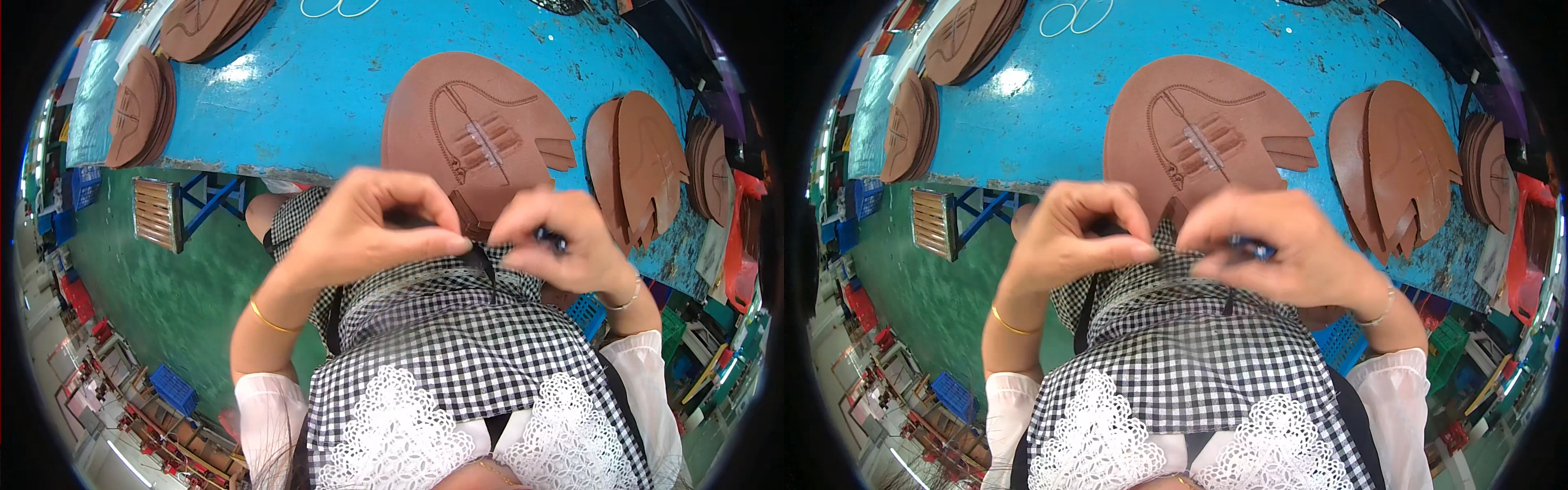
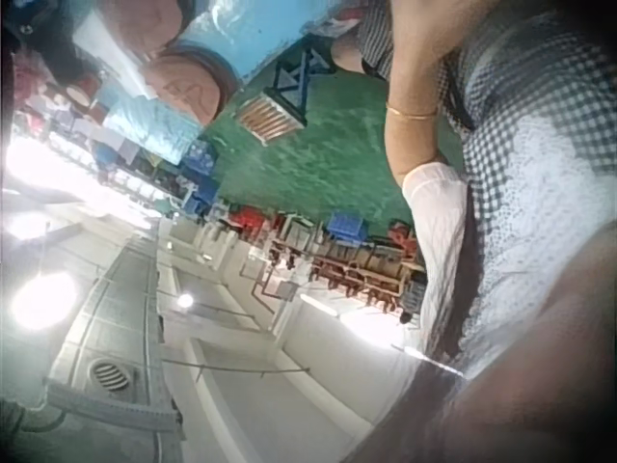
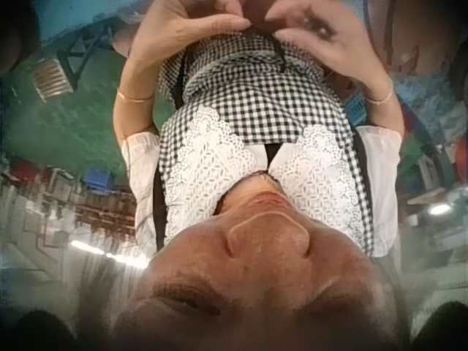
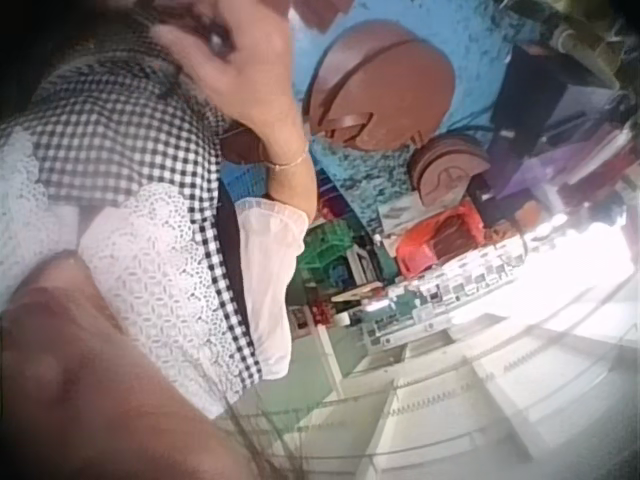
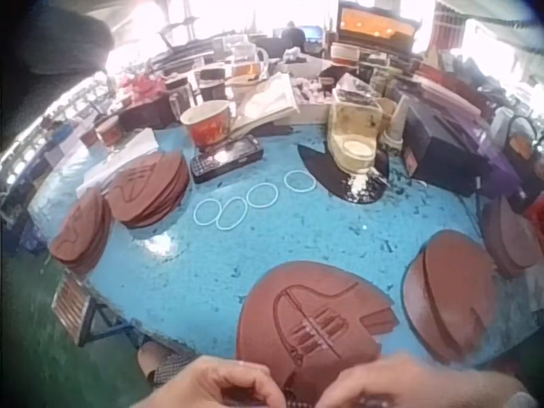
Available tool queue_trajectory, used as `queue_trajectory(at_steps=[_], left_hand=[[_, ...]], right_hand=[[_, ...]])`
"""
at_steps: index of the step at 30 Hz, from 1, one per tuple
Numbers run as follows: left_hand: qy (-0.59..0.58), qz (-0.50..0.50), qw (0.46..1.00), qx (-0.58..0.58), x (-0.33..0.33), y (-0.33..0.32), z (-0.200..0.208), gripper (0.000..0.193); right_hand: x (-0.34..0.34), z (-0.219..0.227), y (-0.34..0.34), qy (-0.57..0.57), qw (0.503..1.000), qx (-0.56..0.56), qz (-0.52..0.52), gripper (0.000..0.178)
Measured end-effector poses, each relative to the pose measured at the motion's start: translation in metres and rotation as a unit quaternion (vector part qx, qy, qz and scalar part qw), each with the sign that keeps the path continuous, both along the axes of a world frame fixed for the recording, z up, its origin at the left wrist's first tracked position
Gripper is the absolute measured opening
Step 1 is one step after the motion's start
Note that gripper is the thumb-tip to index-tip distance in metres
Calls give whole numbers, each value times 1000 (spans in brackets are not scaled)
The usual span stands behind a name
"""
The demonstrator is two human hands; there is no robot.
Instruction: The person retrieves leather shoe upper pieces from another workstation, brings them to the table, and attaches black tape strips onto the pieces while cutting the tape with scissors.
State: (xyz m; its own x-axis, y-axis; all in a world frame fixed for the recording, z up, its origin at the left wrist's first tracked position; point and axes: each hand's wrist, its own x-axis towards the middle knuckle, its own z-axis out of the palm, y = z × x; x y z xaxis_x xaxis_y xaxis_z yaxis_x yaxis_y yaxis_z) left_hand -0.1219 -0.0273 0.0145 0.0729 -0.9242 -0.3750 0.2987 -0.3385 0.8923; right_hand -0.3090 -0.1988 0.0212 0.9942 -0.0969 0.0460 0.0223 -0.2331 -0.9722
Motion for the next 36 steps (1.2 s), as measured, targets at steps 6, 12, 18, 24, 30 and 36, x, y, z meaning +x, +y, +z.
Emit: queue_trajectory(at_steps=[6,12,18,24,30,36], left_hand=[[-184,-75,980,1,31,-43,13,13],[-370,-141,915,-83,28,-91,-20,16],[-423,-146,892,-64,26,-100,-26,16],[-411,-122,900,-81,24,-96,-35,14],[-461,-108,872,-122,22,-94,-37,17],[-608,-116,769,-157,32,-94,-31,26]], right_hand=[[1,1,-46,111,970,-125,-178,20],[8,-28,-70,160,970,-128,-130,17],[8,-24,-77,170,969,-152,-94,14],[20,-21,-85,41,969,-240,48,12],[28,-27,-81,-27,915,-388,102,16],[30,-23,-89,14,937,-318,144,18]])
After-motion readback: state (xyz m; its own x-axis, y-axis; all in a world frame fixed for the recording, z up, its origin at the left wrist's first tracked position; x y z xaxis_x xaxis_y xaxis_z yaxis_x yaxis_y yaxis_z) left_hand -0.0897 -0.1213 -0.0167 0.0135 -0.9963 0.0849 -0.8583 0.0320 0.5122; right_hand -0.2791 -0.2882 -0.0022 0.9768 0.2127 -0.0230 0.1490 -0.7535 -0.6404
